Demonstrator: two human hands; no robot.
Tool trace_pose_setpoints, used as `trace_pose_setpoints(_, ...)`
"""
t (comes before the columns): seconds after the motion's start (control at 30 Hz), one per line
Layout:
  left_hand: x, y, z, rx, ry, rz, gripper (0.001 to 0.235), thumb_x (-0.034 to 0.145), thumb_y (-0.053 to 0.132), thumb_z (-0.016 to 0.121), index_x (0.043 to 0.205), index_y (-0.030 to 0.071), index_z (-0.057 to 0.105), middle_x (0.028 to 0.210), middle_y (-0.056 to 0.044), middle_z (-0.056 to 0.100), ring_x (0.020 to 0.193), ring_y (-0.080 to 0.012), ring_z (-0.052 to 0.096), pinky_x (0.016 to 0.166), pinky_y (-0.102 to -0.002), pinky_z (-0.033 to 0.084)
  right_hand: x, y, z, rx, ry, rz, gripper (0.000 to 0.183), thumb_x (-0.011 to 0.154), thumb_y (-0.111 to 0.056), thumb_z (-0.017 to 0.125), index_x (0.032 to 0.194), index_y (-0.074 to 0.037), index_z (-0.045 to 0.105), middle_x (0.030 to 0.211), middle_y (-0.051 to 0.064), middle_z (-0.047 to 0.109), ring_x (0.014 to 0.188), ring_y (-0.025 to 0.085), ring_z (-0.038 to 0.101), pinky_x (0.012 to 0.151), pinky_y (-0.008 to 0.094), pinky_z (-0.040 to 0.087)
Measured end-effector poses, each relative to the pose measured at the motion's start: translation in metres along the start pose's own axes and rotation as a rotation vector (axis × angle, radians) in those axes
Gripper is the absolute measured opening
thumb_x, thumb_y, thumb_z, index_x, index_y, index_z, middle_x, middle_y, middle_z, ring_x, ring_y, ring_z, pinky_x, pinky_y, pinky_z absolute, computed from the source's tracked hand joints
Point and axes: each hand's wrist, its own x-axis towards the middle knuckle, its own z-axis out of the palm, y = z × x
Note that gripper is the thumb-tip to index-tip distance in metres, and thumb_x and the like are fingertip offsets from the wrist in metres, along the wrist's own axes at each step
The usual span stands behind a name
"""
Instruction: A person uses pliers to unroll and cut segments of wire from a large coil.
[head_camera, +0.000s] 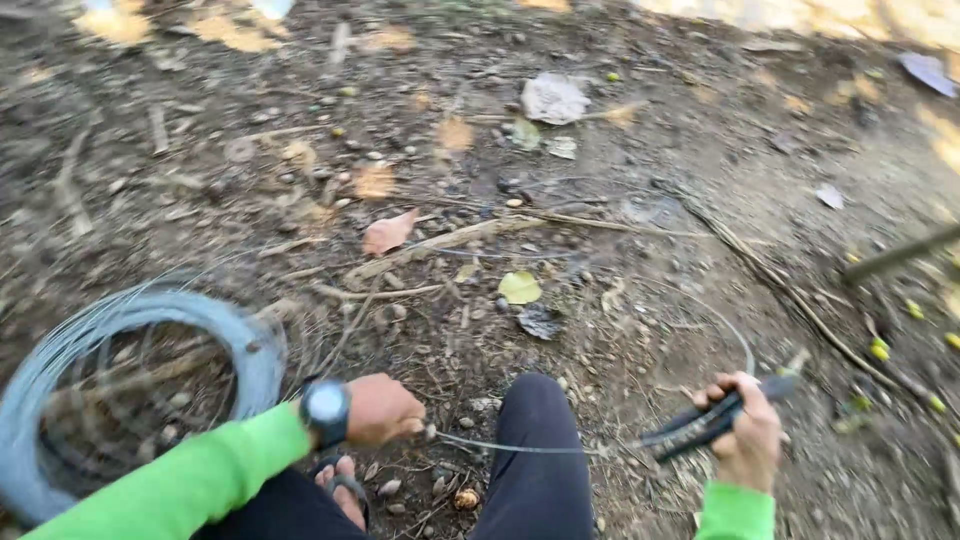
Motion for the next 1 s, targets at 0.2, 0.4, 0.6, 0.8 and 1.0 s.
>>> trace_pose_setpoints(0.2,-0.016,-0.032,0.003,0.312,0.301,-0.201,0.011,0.096,0.018,0.056,0.087,0.013,0.060,0.076,-0.003,0.063,0.075,-0.0231,0.065,0.074,-0.042,0.053,0.040,0.030,-0.036,0.416,-0.183,0.301,0.018,0.100,-0.009,0.061,0.117,-0.006,0.057,0.099,0.011,0.066,0.077,0.019,0.065,0.068,0.039,0.054)
trace_pose_setpoints(0.4,-0.040,-0.122,0.057,0.367,0.501,-0.084,0.014,0.090,0.029,0.060,0.087,0.016,0.061,0.073,-0.004,0.060,0.066,-0.0231,0.066,0.062,-0.040,0.055,0.041,0.045,-0.009,0.430,-0.198,0.274,0.018,0.100,-0.007,0.058,0.117,-0.002,0.053,0.090,0.009,0.061,0.073,0.020,0.063,0.076,0.044,0.058)
trace_pose_setpoints(0.6,-0.043,-0.163,0.070,0.397,0.297,-0.285,0.023,0.099,0.039,0.054,0.103,0.017,0.056,0.074,-0.001,0.059,0.063,-0.0169,0.069,0.058,-0.034,0.058,0.025,0.034,0.028,0.297,-0.310,0.301,0.036,0.093,-0.007,0.056,0.129,-0.002,0.061,0.082,0.007,0.060,0.063,0.016,0.060,0.063,0.038,0.053)
trace_pose_setpoints(0.8,-0.011,-0.138,0.000,0.717,0.579,0.022,0.021,0.088,0.032,0.066,0.087,0.012,0.059,0.080,-0.006,0.061,0.076,-0.0264,0.065,0.068,-0.042,0.050,0.039,0.019,0.008,0.169,-0.487,0.311,0.015,0.097,-0.006,0.060,0.112,-0.004,0.057,0.085,0.007,0.057,0.067,0.017,0.057,0.066,0.039,0.052)
trace_pose_setpoints(1.0,0.147,-0.167,-0.052,1.046,0.786,-0.097,0.011,0.087,0.018,0.060,0.090,0.012,0.069,0.098,-0.010,0.064,0.107,-0.0281,0.057,0.110,-0.051,0.038,-0.047,-0.034,0.017,-0.319,-0.331,0.084,0.007,0.099,-0.002,0.057,0.106,-0.003,0.056,0.092,0.008,0.057,0.073,0.016,0.054,0.069,0.039,0.050)
